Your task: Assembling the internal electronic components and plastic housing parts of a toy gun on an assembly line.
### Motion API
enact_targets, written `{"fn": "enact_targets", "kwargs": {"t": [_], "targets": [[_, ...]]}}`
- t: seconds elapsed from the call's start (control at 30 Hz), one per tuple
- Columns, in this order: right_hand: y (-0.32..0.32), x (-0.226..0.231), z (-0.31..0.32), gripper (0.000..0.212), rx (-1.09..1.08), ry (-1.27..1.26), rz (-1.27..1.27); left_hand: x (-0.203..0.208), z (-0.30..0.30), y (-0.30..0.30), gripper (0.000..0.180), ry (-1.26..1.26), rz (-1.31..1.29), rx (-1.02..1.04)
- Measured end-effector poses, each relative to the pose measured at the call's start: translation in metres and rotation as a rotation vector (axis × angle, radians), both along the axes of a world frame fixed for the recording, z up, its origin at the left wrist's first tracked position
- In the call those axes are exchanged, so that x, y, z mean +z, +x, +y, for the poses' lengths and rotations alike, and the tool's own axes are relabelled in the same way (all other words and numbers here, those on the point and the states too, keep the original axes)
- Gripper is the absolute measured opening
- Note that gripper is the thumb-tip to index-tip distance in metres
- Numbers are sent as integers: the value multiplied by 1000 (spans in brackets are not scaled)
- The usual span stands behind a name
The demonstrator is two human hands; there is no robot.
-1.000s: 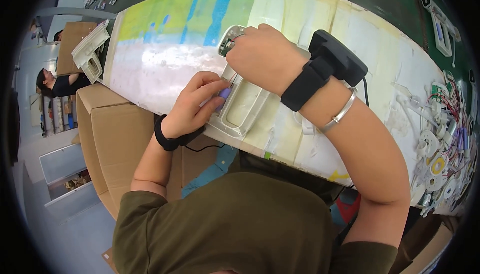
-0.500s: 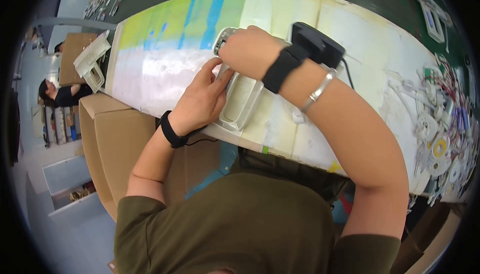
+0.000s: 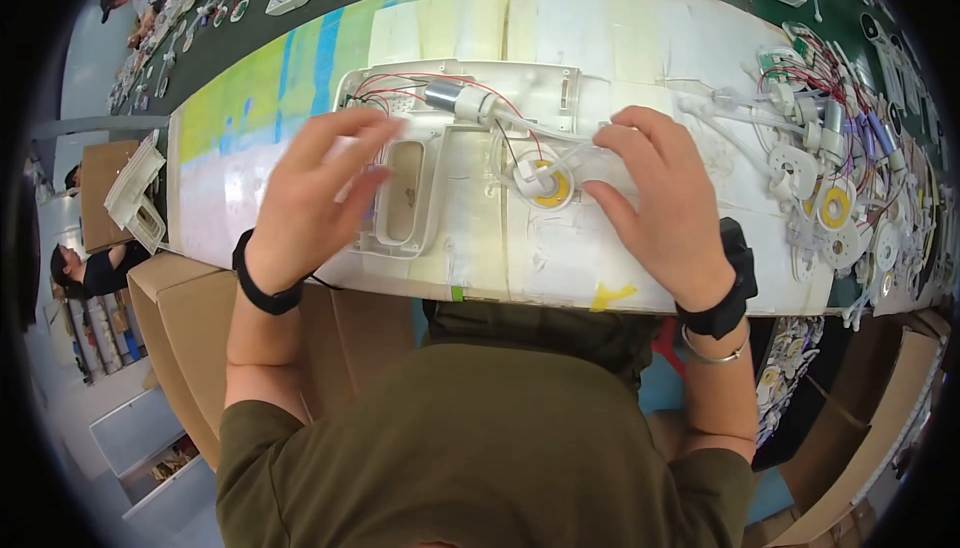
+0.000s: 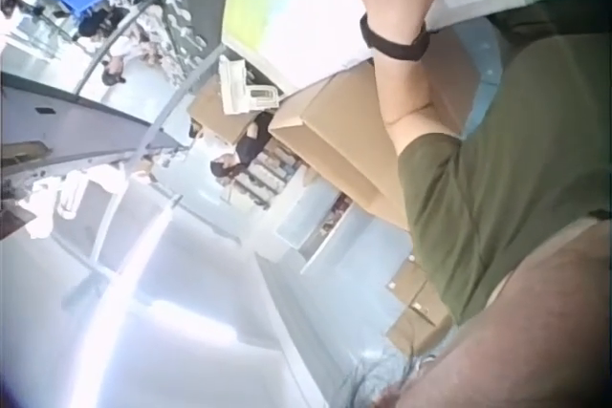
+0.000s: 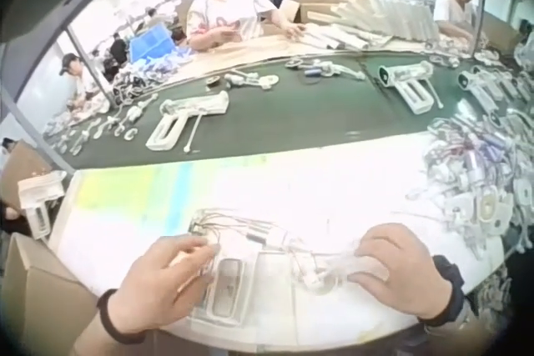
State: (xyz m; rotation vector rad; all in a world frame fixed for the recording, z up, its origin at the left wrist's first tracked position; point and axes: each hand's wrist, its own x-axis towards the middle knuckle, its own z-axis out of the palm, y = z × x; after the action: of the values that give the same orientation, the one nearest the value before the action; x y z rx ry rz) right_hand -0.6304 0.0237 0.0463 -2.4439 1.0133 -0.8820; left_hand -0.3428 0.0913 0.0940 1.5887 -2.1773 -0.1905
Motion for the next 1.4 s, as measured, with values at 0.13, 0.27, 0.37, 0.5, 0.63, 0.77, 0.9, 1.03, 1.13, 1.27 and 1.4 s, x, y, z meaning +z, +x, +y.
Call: {"fn": "enact_targets", "kwargs": {"t": [0.13,0.27,0.37,0.5,0.63,0.77,0.9,1.03,1.13,1.27,1.4], "targets": [[9,-7,-9,38,-76,-84,136,-14,-29,-57,31,-80,-246,-419],[16,11,-4,34,7,153,-68,-18,-54,-80,32,69,-222,-396],[11,3,0,30,-64,229,-388,-4,-62,-62,22,212,87,-308],[27,-10,20,34,-70,115,-142,2,-65,-8,21,270,1080,-3],[29,-26,27,36,24,50,92,-2,-76,27,29,245,1540,8],[22,-11,8,34,42,348,-86,1,-74,24,35,418,1539,-45],[31,-18,14,49,36,52,168,7,-73,-2,28,514,1188,-41],[32,-35,29,61,-96,2,167,6,-73,-24,19,512,900,-45],[24,-27,32,61,-163,8,139,9,-69,-26,20,544,772,-82],[26,-31,33,57,-113,22,238,3,-68,-25,20,543,840,-212],[18,-27,29,51,-25,135,161,5,-63,-35,18,484,756,-264]]}}
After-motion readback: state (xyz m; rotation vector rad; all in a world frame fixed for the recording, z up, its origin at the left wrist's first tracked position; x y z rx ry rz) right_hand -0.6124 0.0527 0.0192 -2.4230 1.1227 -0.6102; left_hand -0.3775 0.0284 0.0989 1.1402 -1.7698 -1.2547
